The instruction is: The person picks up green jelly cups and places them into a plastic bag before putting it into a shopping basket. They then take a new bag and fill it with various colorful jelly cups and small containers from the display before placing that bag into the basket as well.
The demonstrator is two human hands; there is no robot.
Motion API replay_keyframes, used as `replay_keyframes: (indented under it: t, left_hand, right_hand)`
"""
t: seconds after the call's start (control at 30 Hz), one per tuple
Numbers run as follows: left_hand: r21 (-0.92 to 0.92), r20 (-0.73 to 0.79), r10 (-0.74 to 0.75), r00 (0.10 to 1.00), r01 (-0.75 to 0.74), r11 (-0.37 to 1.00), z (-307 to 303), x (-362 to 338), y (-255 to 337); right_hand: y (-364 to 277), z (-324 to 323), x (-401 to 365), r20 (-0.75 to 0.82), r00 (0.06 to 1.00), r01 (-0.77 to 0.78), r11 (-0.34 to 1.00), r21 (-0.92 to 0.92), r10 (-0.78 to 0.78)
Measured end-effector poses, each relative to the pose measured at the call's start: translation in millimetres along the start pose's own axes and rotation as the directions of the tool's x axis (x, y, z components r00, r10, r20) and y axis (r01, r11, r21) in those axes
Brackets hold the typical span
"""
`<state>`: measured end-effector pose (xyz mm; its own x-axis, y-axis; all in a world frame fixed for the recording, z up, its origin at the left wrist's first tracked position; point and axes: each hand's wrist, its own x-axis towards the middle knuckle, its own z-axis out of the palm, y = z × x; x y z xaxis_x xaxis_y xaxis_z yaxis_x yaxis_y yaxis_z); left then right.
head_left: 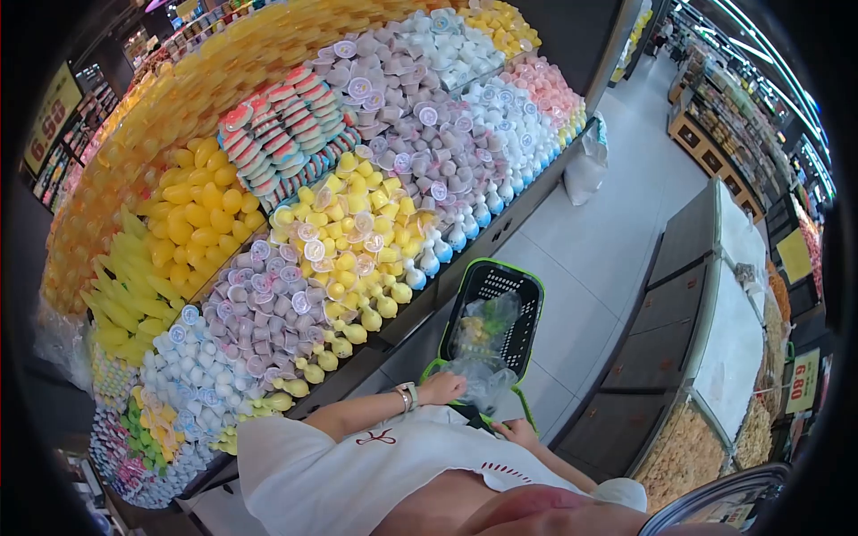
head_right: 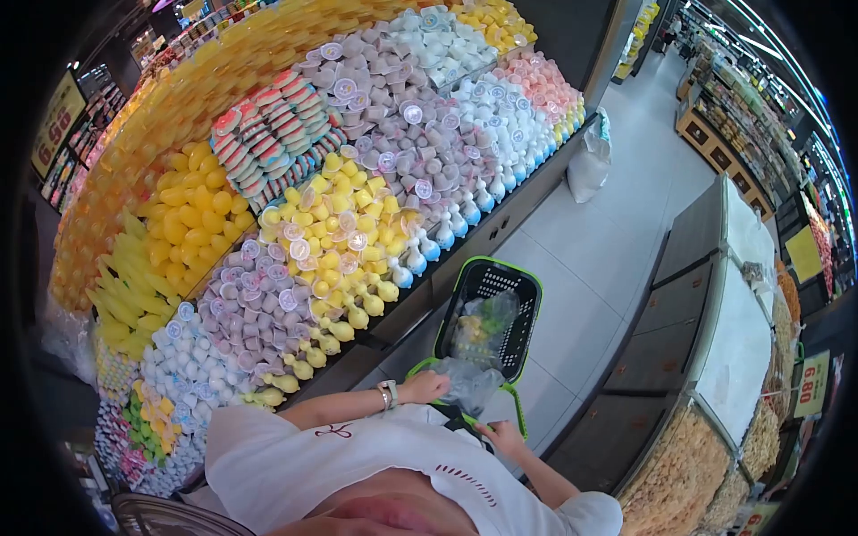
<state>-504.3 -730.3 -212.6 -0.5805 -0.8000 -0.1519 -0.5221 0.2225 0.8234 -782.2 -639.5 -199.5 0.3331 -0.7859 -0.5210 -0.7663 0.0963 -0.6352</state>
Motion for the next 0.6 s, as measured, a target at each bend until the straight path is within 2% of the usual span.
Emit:
replay_keyframes:
  t: [0.17,0.27,0.37,0.43,0.6]
  left_hand:
    - [0.058,0.056,-0.081,0.995,0.078,0.995,5.4,40.2,3.1]
    - [0.039,0.092,-0.120,0.988,0.117,0.992,-0.4,67.8,19.8]
    - [0.047,0.097,-0.081,0.992,0.076,0.996,-3.2,90.5,21.2]
    - [0.073,0.102,-0.061,0.993,0.054,0.996,-4.9,105.6,18.7]
    - [0.097,0.150,0.024,0.988,-0.039,0.994,-12.9,168.0,24.0]
  right_hand:
    - [17.4,-48.4,22.4,0.260,0.965,-0.032,0.999,0.029,0.023]
    - [36.7,-61.6,35.4,0.325,0.946,-0.045,0.995,0.087,0.014]
    - [45.4,-73.1,46.1,0.299,0.952,0.042,0.995,0.087,-0.066]
    - [45.4,-83.3,47.3,0.249,0.966,0.047,0.995,0.093,-0.069]
    - [60.9,-106.9,60.3,0.173,0.985,-0.036,0.996,0.085,0.021]
